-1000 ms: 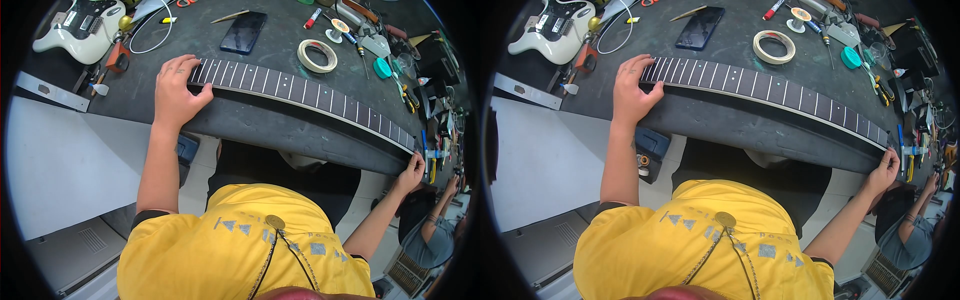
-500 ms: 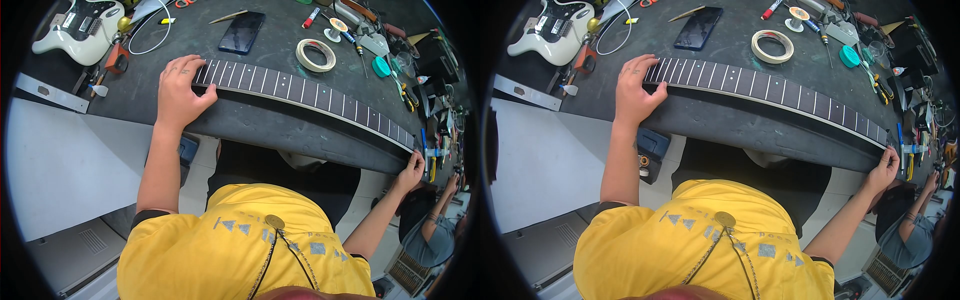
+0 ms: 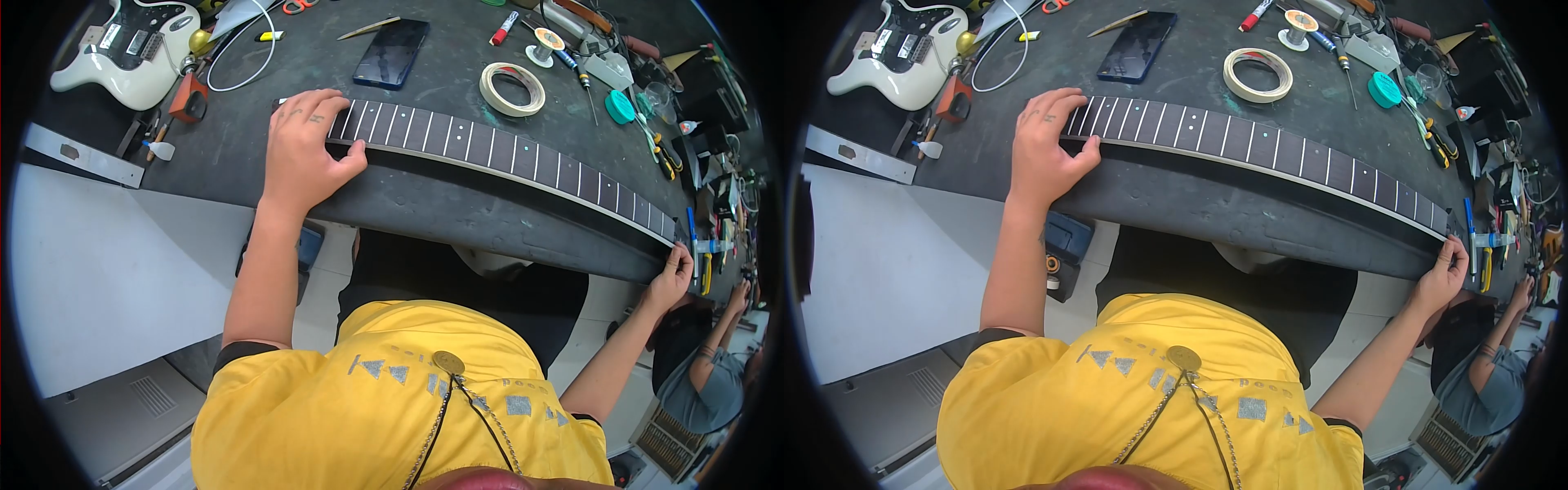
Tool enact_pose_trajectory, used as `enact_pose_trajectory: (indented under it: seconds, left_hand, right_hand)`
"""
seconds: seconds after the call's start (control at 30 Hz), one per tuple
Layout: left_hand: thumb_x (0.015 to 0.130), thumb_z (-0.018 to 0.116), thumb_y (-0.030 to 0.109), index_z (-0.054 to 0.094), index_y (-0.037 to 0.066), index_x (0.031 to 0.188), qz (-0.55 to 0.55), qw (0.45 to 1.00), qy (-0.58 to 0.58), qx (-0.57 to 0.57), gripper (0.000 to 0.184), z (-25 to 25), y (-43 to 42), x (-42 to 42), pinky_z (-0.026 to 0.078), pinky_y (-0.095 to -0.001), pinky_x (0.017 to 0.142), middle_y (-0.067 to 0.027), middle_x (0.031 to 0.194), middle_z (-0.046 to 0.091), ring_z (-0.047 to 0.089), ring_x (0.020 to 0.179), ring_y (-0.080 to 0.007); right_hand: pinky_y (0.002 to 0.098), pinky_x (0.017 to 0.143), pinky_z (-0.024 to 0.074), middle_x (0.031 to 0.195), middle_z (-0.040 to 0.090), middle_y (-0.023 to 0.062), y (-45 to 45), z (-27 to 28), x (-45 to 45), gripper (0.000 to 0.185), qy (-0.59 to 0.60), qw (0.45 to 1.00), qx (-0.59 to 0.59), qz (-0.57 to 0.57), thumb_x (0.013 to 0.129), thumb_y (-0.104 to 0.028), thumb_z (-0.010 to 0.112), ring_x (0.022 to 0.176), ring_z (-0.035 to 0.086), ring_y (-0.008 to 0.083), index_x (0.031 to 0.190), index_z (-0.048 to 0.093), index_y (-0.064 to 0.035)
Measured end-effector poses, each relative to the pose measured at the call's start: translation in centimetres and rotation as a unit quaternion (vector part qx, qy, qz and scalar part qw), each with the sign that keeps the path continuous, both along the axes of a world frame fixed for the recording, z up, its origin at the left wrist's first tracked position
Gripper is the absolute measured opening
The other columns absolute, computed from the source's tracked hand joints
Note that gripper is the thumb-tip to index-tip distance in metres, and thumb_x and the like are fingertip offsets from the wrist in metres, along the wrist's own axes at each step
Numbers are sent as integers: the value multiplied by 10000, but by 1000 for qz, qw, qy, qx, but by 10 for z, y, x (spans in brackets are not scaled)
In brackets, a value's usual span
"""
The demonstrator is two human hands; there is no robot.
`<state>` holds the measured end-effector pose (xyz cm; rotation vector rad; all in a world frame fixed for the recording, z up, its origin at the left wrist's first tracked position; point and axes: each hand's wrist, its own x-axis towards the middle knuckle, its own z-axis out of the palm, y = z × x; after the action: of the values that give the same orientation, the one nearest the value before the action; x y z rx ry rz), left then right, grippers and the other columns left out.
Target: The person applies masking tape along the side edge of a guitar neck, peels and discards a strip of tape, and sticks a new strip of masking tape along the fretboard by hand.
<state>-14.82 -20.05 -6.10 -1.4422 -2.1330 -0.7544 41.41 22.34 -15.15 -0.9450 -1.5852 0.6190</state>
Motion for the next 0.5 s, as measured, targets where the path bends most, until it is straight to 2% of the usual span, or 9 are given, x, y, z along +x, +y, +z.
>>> enact_pose_trajectory:
  seconds: [0.23,0.33,0.5]
  left_hand:
    - [732,838,161,760,51,1196,-10,1000,6,1,483,-1,3,0,521,-476,1089,-129,1301,775,709,1243,-366]
    - [731,846,178,769,47,1179,-16,1000,7,7,473,-1,5,1,518,-483,1096,-122,1285,778,710,1237,-358]
    - [731,857,213,786,39,1147,-16,1000,1,13,457,-3,8,2,510,-495,1111,-107,1253,779,705,1229,-346]
  right_hand:
    - [342,1171,442,1254,749,116,0,0,0,199,-1,1000,-4,-6,1123,-191,745,1207,647,193,1121,711,4]
    - [225,933,470,1106,722,3,0,0,-3,205,-2,1000,26,1,1131,-185,743,986,599,72,1215,738,2]
    - [219,913,467,1096,720,-5,1,0,-4,198,15,1000,19,4,1131,-181,743,967,591,64,1210,741,1]
